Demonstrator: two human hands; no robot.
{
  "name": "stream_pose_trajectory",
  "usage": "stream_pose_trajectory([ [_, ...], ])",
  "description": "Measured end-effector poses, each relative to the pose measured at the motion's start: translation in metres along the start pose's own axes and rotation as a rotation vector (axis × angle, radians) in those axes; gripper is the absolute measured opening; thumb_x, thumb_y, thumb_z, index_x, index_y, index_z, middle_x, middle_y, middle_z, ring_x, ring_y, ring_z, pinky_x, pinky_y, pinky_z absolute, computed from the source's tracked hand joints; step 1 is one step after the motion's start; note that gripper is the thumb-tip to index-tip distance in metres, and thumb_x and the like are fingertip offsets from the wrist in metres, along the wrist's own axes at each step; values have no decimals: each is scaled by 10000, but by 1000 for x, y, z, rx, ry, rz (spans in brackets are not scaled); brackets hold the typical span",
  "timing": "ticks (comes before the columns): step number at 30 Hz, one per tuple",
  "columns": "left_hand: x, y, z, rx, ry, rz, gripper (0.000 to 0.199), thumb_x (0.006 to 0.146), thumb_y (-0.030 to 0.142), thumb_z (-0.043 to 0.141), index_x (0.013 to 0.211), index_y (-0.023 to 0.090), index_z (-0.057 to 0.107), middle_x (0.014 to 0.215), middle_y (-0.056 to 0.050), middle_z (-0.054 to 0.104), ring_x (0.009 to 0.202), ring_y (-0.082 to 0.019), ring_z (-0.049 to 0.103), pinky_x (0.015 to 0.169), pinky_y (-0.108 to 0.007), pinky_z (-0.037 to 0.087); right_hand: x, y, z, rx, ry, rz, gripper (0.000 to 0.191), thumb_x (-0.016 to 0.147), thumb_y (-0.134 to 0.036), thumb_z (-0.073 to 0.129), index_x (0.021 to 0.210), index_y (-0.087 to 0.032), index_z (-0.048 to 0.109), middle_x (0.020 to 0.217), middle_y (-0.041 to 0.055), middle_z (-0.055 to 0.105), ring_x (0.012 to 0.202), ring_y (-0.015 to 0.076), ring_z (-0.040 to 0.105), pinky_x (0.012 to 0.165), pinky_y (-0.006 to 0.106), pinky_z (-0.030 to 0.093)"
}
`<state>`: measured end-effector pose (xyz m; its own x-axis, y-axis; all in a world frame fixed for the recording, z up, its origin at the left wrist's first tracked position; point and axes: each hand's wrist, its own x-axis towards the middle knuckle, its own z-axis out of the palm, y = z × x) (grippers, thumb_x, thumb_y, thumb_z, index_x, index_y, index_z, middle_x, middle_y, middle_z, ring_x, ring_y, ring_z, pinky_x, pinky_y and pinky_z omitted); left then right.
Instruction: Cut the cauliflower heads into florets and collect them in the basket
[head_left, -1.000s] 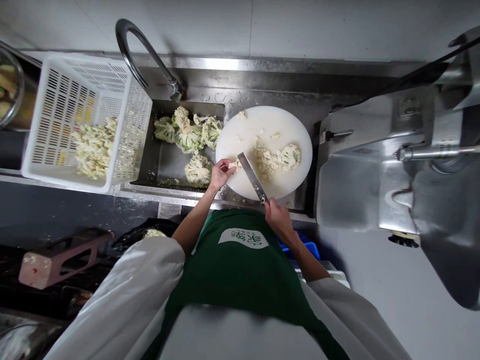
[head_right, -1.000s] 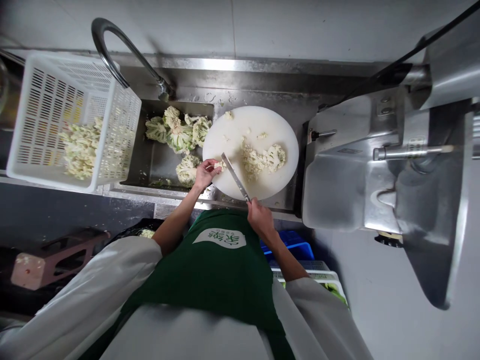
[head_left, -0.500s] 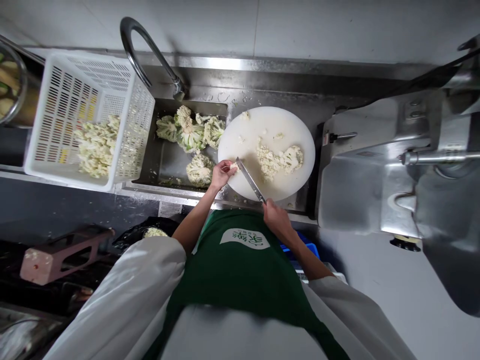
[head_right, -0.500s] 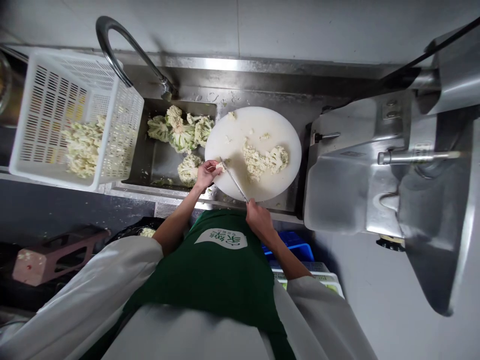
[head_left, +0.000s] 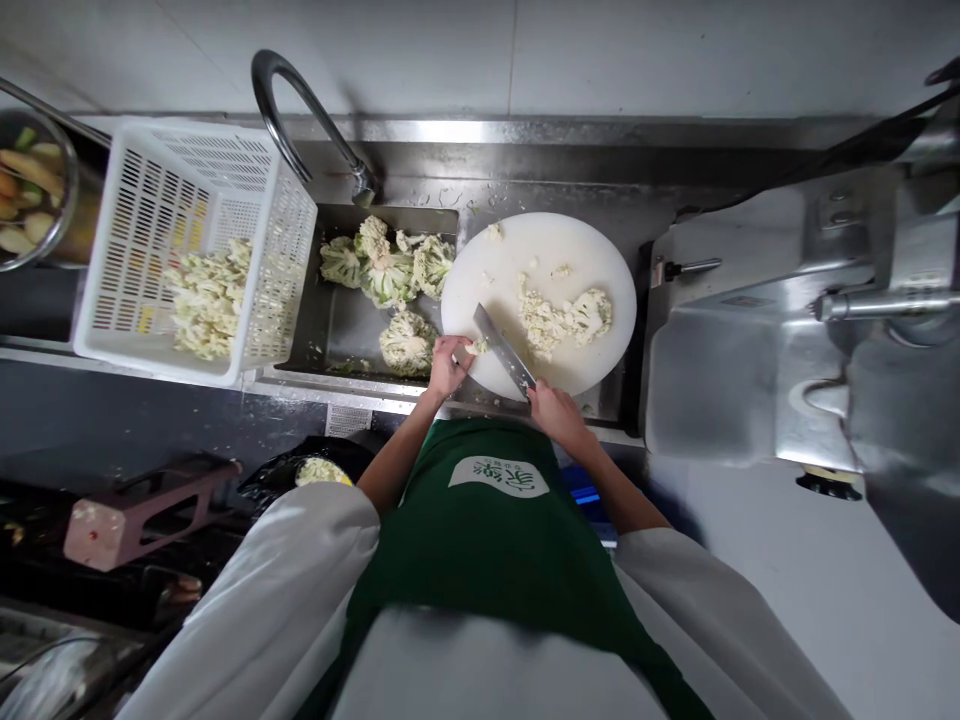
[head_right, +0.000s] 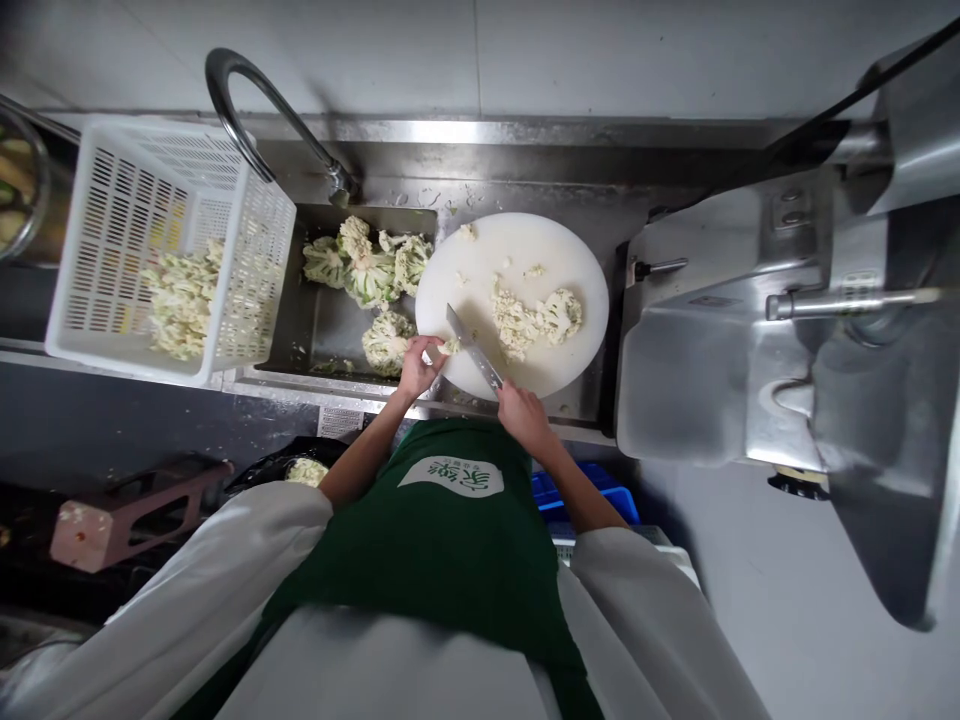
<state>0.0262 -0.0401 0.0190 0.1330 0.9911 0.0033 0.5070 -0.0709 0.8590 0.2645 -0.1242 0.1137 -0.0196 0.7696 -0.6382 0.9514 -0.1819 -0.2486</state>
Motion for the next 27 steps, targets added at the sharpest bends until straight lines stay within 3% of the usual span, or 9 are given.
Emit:
stream_pose_trajectory([
  [6,-4,5,-13,54,-60,43,228,782,232,781,995,216,700,1066,-74,723,1098,-297,578,1037,-464,417,-7,26,-10,93,83,15,305,1064,-387,402,1112,-183,623,988,133,753,931,274,694,758,297,398],
  [9,9,17,-18,17,-37,102,162,844,244,733,1001,209,711,1065,-71,728,1070,-275,614,1036,-445,424,-17,36,-11,184,183,74,333,1063,-404,373,1126,-175,607,983,138,747,929,278,677,745,296,390],
  [11,26,26,-15,19,-46,156,193,869,162,652,1046,193,724,1100,-80,726,1102,-274,617,1050,-445,426,-22,41,-10,219,237,119,341,1061,-393,357,1140,-164,598,983,149,743,924,285,674,743,303,394],
  [13,46,34,-7,57,-173,226,327,829,75,608,1102,193,743,1198,-88,709,1186,-294,597,1070,-460,421,-24,46,-9,229,266,148,341,1056,-376,355,1147,-152,595,994,163,739,929,294,672,752,312,402],
  [15,65,40,3,76,-388,282,407,782,37,595,1102,216,770,1233,-82,700,1179,-302,612,1046,-453,447,-25,49,-6,229,272,167,342,1050,-364,360,1155,-141,598,1004,171,737,934,300,672,767,319,409],
  [18,80,41,17,47,-584,277,386,777,70,607,1079,225,792,1101,-77,721,924,-249,671,882,-377,519,-30,51,0,229,263,207,350,1050,-352,359,1167,-130,603,1000,165,737,921,295,673,774,321,410],
  [20,79,39,22,47,-528,233,378,784,112,637,1121,203,782,1003,-75,719,784,-214,643,793,-344,520,-36,50,4,235,254,230,352,1057,-352,358,1168,-127,604,986,156,735,907,286,674,767,317,404],
  [24,68,35,28,55,-257,124,389,818,212,708,1202,168,751,837,-49,700,690,-183,588,733,-312,492,-50,45,15,224,206,252,339,1074,-358,354,1151,-141,604,933,131,733,857,260,677,727,305,382],
  [27,63,36,30,9,-255,75,338,850,321,733,1149,165,762,724,-18,683,622,-159,578,678,-287,475,-58,41,22,179,142,237,325,1086,-359,349,1151,-152,591,914,121,737,836,246,686,710,299,367],
])
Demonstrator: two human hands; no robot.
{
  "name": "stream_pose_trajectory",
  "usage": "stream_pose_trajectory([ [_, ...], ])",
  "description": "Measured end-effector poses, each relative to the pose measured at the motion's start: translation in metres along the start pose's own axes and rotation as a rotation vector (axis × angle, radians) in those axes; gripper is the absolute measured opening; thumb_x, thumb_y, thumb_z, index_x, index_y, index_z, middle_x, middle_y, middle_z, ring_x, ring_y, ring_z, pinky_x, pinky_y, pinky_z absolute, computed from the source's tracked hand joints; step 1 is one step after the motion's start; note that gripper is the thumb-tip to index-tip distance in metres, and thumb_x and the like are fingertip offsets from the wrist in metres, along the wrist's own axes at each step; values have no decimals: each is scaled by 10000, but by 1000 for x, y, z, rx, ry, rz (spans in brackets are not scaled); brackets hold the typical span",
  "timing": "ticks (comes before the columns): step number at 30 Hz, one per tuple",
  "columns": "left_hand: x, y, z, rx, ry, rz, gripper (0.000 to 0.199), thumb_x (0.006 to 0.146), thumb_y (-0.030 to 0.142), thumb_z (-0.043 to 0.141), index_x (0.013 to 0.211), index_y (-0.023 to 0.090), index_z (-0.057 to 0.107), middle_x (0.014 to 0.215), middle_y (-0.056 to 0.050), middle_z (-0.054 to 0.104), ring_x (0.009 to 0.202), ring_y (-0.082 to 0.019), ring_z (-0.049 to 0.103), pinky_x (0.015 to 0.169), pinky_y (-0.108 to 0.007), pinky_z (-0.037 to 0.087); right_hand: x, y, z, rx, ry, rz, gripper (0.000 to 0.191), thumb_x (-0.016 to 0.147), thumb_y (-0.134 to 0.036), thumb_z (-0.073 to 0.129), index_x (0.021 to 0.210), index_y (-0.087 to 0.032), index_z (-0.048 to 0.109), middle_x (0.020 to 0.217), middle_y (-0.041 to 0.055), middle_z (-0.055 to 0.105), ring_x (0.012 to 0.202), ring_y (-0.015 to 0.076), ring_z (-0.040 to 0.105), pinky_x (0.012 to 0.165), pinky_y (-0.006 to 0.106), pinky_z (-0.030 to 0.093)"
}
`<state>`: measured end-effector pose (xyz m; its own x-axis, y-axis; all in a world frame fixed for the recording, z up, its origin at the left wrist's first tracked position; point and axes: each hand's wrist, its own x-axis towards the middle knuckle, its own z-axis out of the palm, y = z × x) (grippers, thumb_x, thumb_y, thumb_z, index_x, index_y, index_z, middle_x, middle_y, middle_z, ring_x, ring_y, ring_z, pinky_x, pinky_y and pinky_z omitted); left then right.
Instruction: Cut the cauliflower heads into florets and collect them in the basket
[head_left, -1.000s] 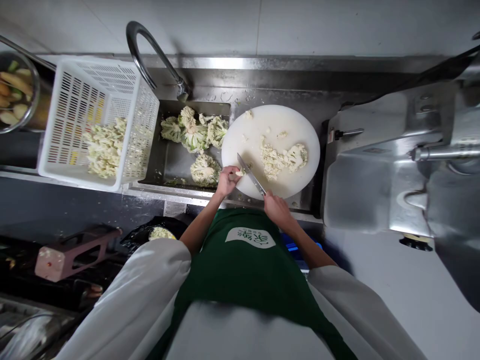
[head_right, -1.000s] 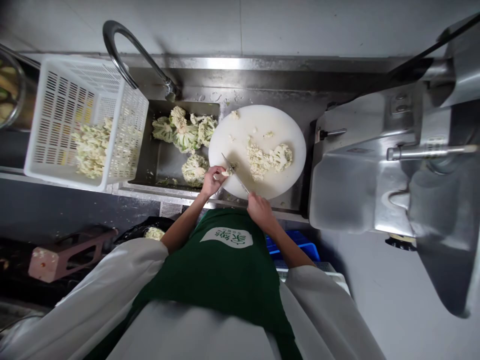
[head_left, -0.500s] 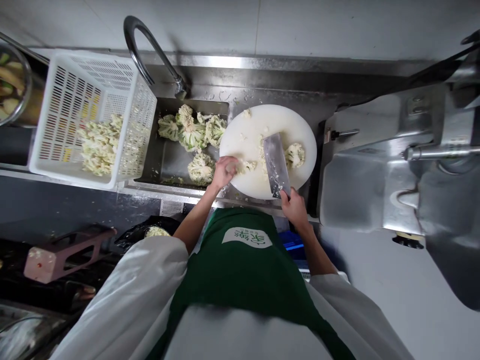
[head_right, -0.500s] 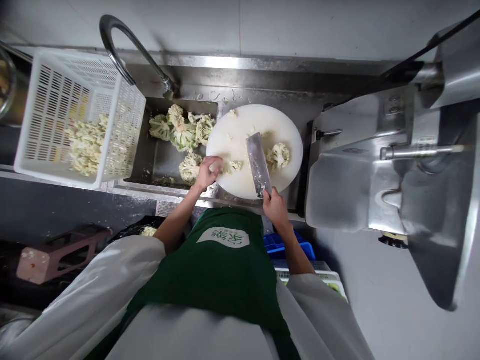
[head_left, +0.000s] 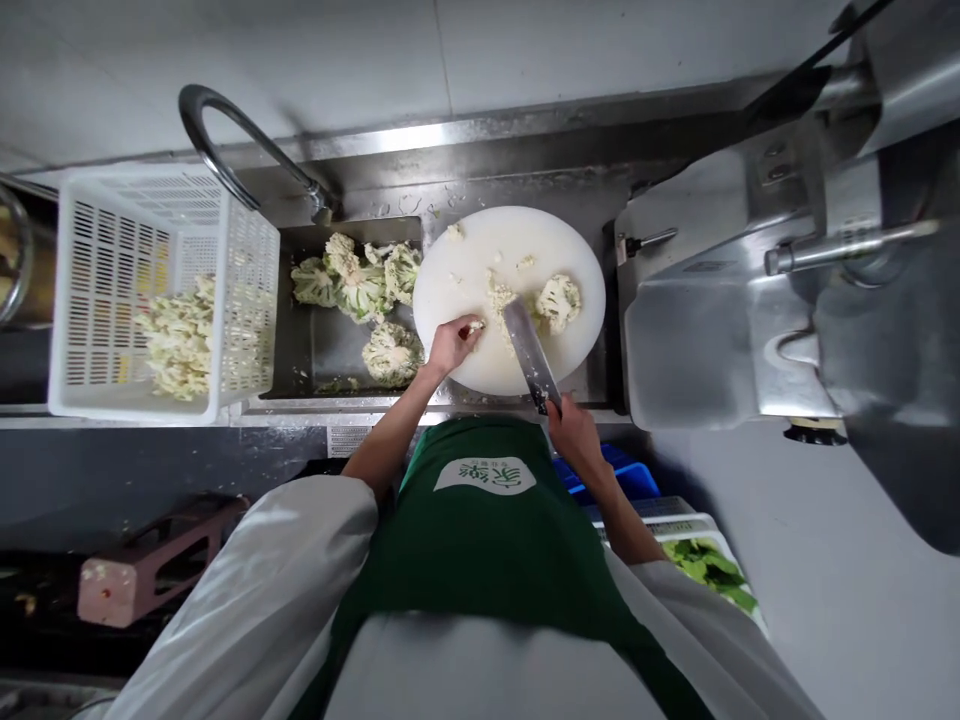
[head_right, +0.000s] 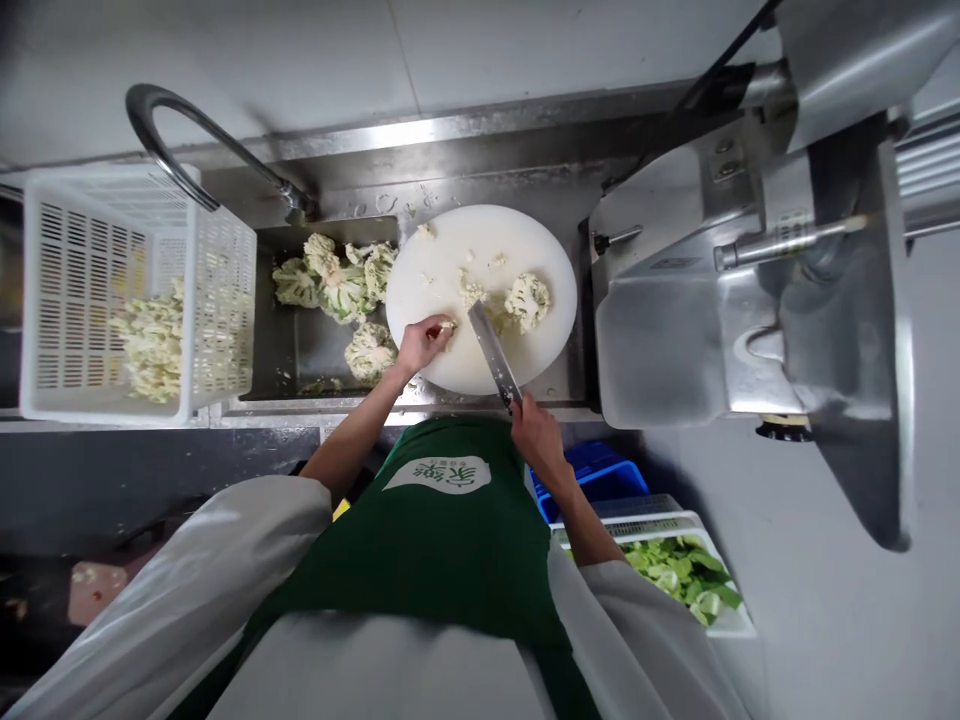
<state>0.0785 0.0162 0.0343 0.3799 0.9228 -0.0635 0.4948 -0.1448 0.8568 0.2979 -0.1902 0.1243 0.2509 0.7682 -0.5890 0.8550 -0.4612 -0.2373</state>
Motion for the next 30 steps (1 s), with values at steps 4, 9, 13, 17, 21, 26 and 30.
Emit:
stream_pose_trajectory([
  [4,0,2,1,-156,-4,-126,360,840,443,757,1059,159,733,694,-22,701,591,-148,622,600,-255,483,-7,-1,5,-45,-61,-27,302,1089,-364,360,1158,-158,570,899,115,738,825,249,699,705,299,366],
  [9,0,10,6,-328,60,-257,398,789,440,802,1044,195,619,666,4,675,593,-145,660,571,-228,520,-6,0,0,-79,-101,-49,306,1095,-353,320,1172,-162,546,911,121,739,833,266,712,720,311,391],
  [13,-1,16,16,-405,175,-349,377,770,403,811,986,220,561,767,9,661,613,-142,699,561,-225,546,-3,-1,-7,-119,-106,-68,330,1097,-362,288,1187,-162,534,922,127,735,850,272,718,738,315,411],
  [17,-2,14,16,-364,201,-366,319,807,416,777,907,215,551,761,13,636,556,-135,674,512,-223,514,0,-5,-10,-151,-131,-86,330,1097,-358,285,1204,-165,531,928,125,738,864,276,727,751,320,431],
  [21,-5,6,8,-117,217,-274,225,836,382,757,873,205,623,756,1,643,596,-127,650,572,-230,512,2,-9,-9,-146,-152,-133,343,1100,-351,263,1214,-162,526,933,125,743,859,273,737,746,321,445],
  [26,-8,-2,3,2,281,-65,173,847,344,757,910,191,704,1047,-69,648,739,-139,654,694,-280,546,3,-13,-8,-191,-173,-145,368,1100,-350,236,1229,-154,520,948,141,745,886,279,742,768,330,463],
  [30,-5,-5,4,-33,249,-48,166,863,335,743,932,188,710,982,-64,660,767,-156,652,687,-283,539,9,-11,-8,-220,-158,-167,367,1099,-335,221,1227,-166,521,947,135,747,889,285,742,767,336,465],
])
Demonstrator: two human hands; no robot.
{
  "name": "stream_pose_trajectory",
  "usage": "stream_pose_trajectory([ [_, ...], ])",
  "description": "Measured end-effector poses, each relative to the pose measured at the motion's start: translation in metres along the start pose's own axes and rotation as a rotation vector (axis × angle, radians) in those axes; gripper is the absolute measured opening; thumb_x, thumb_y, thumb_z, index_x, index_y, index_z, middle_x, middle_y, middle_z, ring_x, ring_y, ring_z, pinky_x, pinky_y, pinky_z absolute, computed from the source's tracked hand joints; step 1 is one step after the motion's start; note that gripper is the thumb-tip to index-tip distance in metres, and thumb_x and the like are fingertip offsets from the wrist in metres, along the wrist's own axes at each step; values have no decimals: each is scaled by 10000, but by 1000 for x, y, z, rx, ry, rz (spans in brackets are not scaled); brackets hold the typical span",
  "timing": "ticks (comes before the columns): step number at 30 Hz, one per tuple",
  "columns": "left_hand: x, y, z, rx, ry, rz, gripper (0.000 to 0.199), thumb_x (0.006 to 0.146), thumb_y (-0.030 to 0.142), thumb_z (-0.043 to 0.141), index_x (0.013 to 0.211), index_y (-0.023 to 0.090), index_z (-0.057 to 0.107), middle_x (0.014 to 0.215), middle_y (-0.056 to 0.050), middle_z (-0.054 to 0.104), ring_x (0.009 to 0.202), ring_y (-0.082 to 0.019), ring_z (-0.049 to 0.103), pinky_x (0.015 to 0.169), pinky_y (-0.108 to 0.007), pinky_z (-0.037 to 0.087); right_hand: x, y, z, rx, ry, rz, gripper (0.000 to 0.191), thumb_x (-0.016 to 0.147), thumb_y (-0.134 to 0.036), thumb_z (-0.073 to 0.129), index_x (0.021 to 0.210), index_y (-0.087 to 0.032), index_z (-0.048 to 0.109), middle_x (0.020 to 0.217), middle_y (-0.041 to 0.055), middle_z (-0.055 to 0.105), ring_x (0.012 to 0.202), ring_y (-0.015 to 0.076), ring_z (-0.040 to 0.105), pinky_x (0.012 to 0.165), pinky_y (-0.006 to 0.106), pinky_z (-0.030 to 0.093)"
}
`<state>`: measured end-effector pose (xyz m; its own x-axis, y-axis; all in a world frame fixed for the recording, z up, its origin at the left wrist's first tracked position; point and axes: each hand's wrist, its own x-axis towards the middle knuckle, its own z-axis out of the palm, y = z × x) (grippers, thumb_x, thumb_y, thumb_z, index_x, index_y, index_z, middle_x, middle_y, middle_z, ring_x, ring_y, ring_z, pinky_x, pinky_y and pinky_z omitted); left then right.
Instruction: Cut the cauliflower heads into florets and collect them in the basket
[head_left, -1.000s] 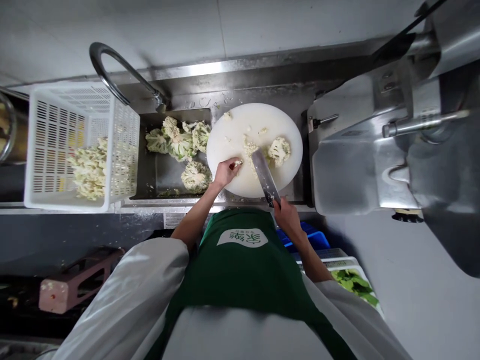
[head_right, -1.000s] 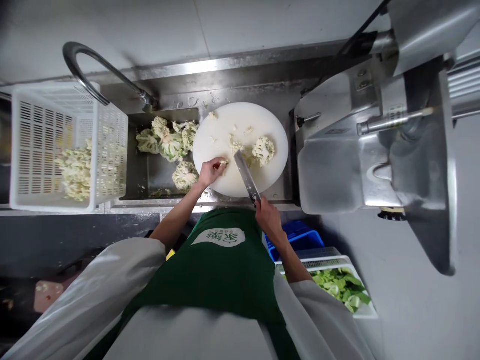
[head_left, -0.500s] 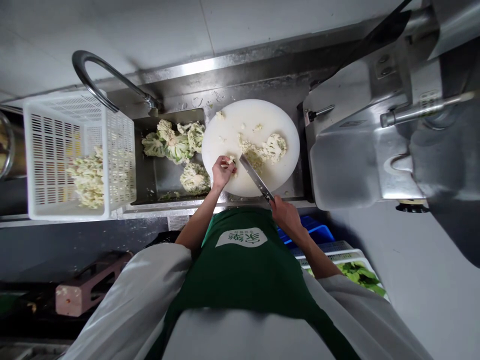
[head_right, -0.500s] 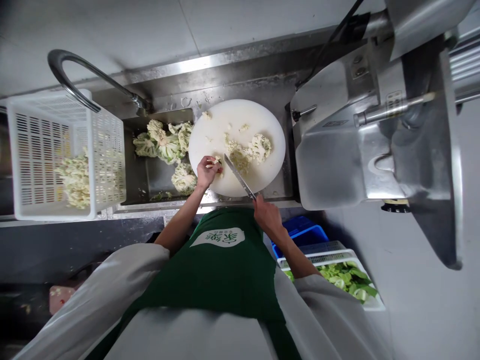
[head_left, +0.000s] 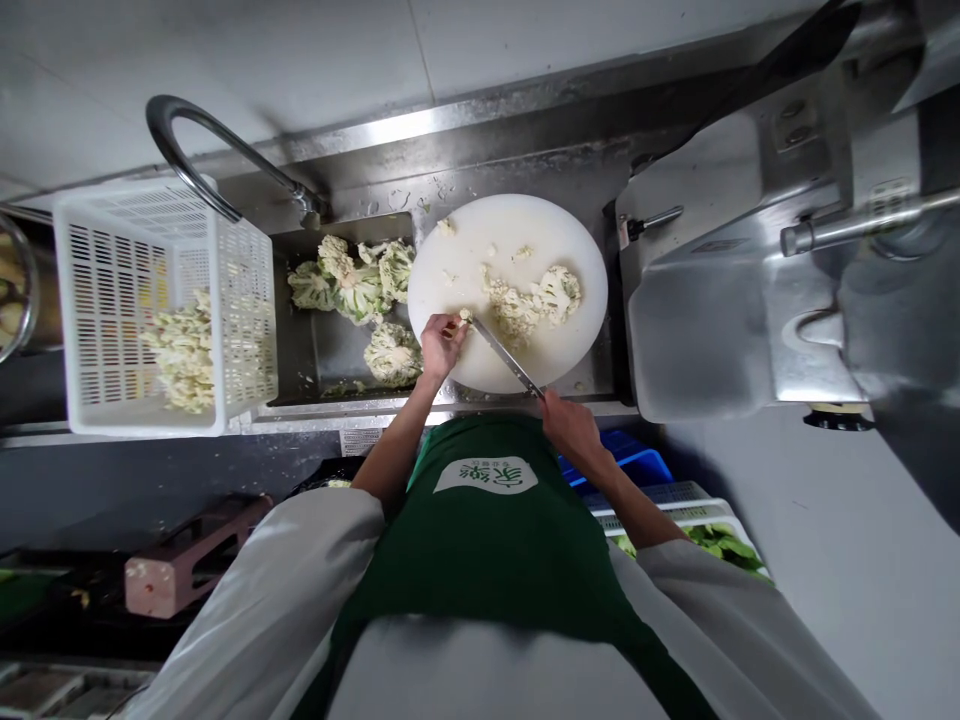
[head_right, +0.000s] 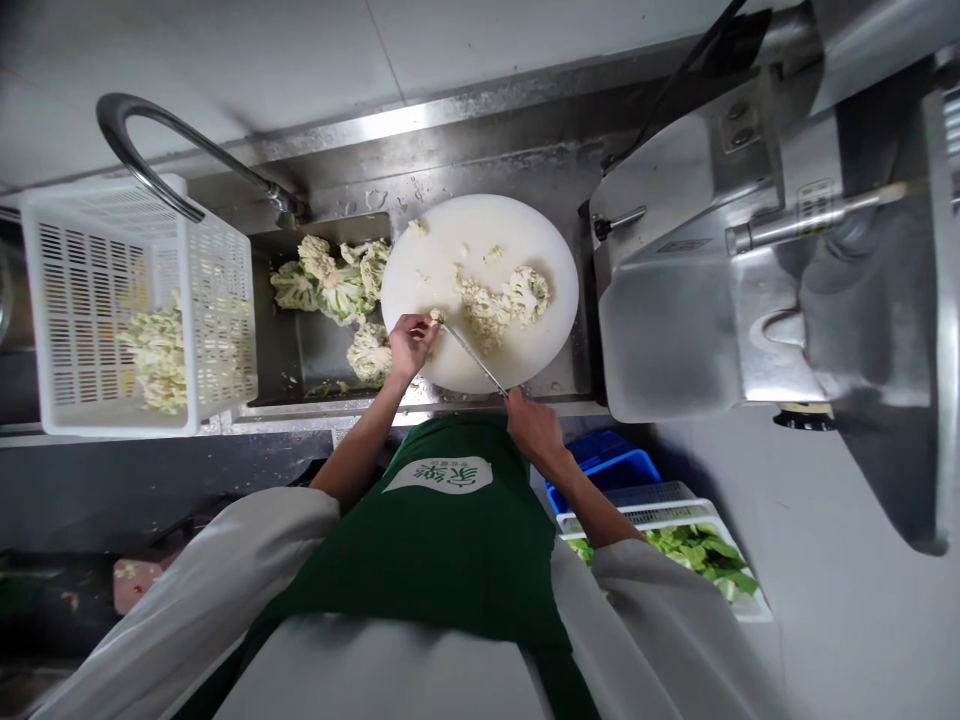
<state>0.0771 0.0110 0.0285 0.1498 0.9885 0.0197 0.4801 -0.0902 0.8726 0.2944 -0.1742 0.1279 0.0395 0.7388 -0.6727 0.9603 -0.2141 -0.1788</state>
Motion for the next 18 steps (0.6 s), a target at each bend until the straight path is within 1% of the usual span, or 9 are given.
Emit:
stream_pose_trajectory([
  [5,11,-1,2,-8,-45,50,159,854,311,739,948,184,723,987,-66,687,783,-155,644,740,-291,544,13,9,-6,-13,22,-62,368,1099,-330,231,1204,-150,533,959,145,738,899,274,728,768,320,441],
  [9,17,-7,2,-41,-64,31,197,831,356,759,915,182,723,919,-56,697,781,-167,653,784,-313,559,21,12,-10,9,17,-72,336,1099,-329,266,1213,-144,522,949,139,738,897,263,711,756,303,412],
  [15,14,-13,-1,-104,-69,26,219,842,390,751,901,181,727,919,-64,699,824,-174,672,814,-320,575,26,6,-7,99,6,-57,311,1099,-333,287,1184,-143,518,909,123,732,841,250,703,698,295,370],
  [18,12,-11,-2,-106,-54,46,214,850,393,753,900,186,728,927,-65,694,841,-176,670,818,-323,575,31,9,-6,140,3,-51,309,1099,-345,299,1161,-146,528,903,119,730,837,249,703,692,299,362],
])
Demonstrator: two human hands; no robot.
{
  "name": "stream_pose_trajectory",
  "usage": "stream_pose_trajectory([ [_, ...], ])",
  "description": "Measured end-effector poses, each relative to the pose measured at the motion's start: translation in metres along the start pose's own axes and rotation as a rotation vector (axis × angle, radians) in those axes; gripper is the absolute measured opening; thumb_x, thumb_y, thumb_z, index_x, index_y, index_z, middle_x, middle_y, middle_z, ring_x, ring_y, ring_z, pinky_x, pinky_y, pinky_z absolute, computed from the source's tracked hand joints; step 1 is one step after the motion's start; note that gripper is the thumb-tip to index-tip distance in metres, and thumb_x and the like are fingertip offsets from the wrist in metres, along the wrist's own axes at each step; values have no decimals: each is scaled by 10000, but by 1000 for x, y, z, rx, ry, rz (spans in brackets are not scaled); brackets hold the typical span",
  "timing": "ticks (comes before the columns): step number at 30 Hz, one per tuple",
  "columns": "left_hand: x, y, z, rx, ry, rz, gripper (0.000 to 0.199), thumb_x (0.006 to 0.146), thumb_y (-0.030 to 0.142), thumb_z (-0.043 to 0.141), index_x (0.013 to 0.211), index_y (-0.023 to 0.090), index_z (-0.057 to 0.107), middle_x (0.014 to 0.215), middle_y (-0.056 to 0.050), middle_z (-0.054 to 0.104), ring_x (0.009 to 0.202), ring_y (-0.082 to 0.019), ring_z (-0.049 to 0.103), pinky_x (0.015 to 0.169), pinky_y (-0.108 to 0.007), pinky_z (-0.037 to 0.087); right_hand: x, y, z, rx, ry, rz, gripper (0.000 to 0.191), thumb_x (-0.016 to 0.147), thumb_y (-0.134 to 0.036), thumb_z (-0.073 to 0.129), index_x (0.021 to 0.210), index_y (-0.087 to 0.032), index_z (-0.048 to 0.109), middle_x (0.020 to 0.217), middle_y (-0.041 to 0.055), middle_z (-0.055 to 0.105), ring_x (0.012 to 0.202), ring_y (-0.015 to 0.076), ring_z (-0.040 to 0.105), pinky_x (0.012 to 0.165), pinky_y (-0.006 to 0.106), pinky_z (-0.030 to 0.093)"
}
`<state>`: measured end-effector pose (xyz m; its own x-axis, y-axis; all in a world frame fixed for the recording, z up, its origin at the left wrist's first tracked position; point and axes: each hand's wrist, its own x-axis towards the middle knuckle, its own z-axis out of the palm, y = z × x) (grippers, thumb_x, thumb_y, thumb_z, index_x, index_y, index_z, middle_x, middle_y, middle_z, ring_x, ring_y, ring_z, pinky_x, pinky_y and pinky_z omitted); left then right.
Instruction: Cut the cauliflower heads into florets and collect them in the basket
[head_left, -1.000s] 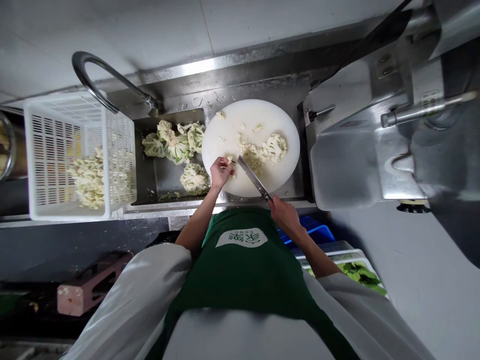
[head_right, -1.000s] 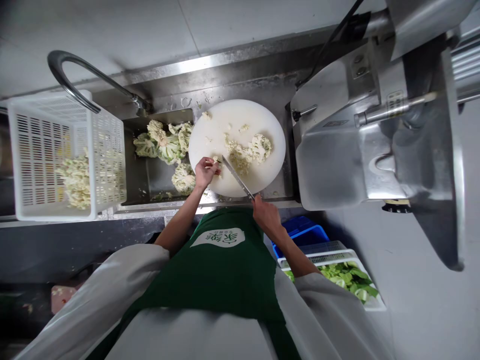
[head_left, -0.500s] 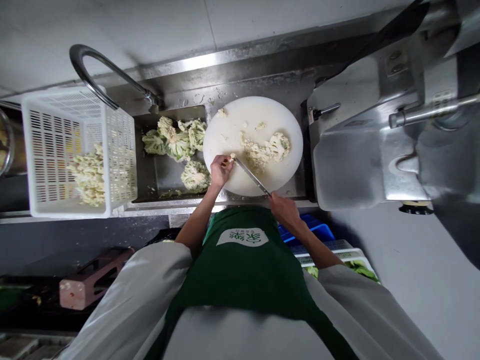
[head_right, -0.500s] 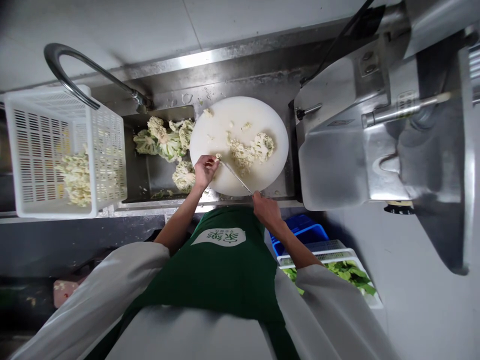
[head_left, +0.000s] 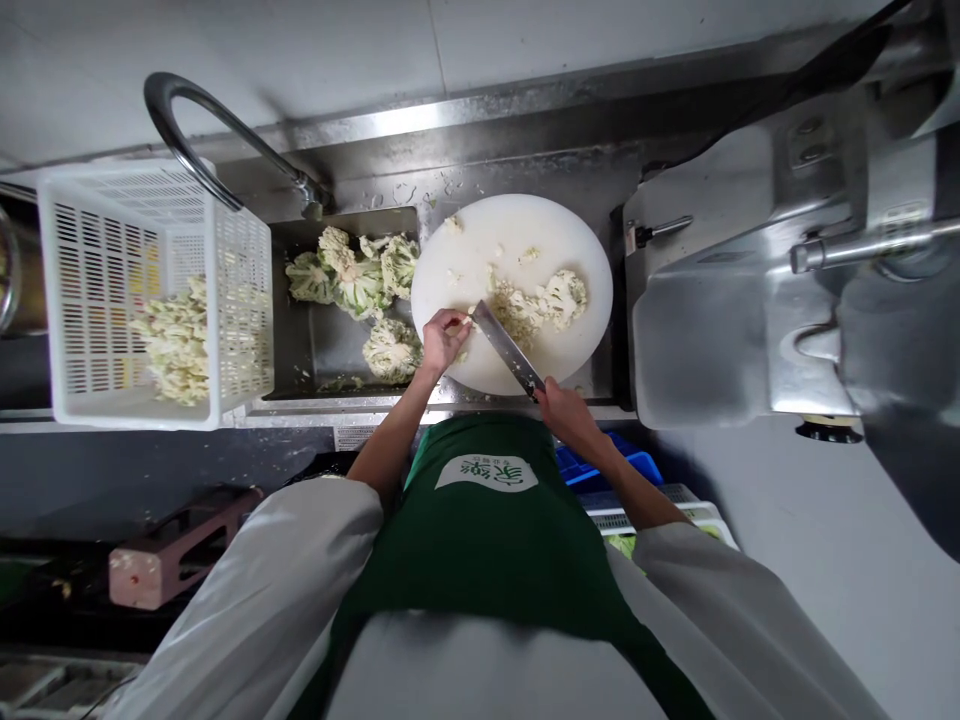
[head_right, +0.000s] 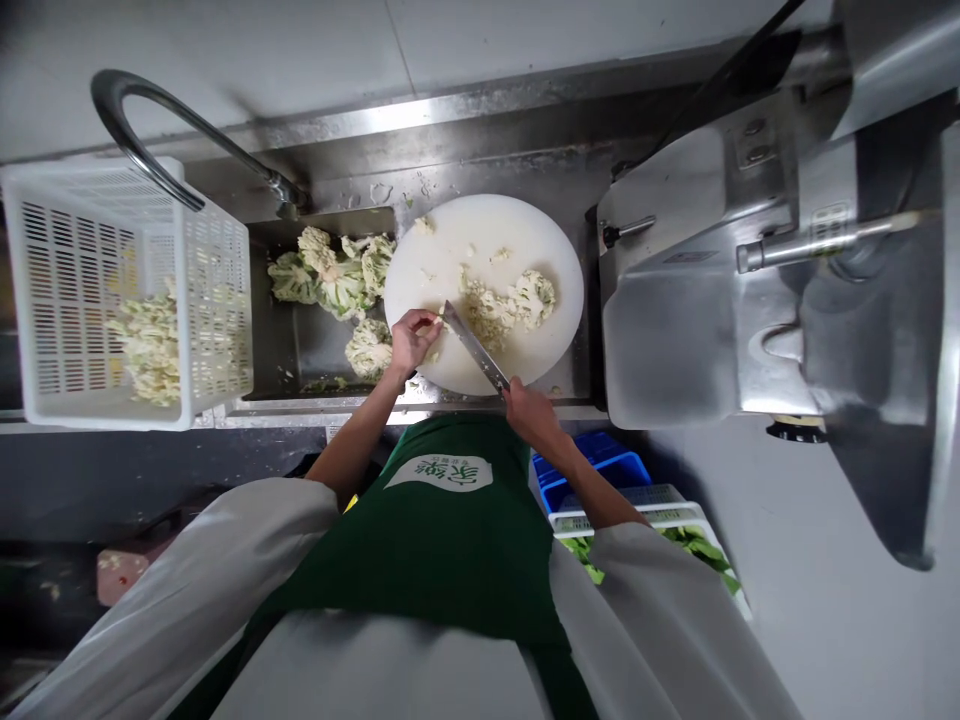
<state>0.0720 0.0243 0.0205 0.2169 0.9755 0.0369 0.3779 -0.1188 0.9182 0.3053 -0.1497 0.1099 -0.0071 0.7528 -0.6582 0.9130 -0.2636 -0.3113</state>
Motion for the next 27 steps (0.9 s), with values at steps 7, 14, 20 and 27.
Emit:
stream_pose_trajectory([
  [7,-3,3,-1,38,5,38,262,884,460,729,905,199,721,993,-80,693,900,-191,665,838,-336,563,-5,0,0,9,0,31,314,1098,-359,298,1142,-156,534,912,120,726,852,261,700,707,311,378],
  [14,-3,3,0,27,2,-30,276,882,473,728,911,198,722,1003,-82,686,917,-191,665,859,-323,558,-24,-17,-8,-71,-32,71,332,1103,-326,245,1178,-144,512,898,122,721,839,266,714,748,327,420],
  [20,-2,2,-1,19,-6,-20,273,882,472,732,908,200,725,988,-72,691,904,-184,663,858,-321,550,-22,-18,-2,-106,-64,70,307,1106,-331,247,1171,-159,493,935,124,732,892,260,730,757,311,434],
  [27,-3,-2,0,10,13,15,229,885,428,741,911,200,736,960,-65,694,857,-175,659,836,-331,559,-15,-24,-3,-122,-99,75,342,1103,-338,217,1189,-143,485,956,155,730,908,266,730,768,325,452],
])
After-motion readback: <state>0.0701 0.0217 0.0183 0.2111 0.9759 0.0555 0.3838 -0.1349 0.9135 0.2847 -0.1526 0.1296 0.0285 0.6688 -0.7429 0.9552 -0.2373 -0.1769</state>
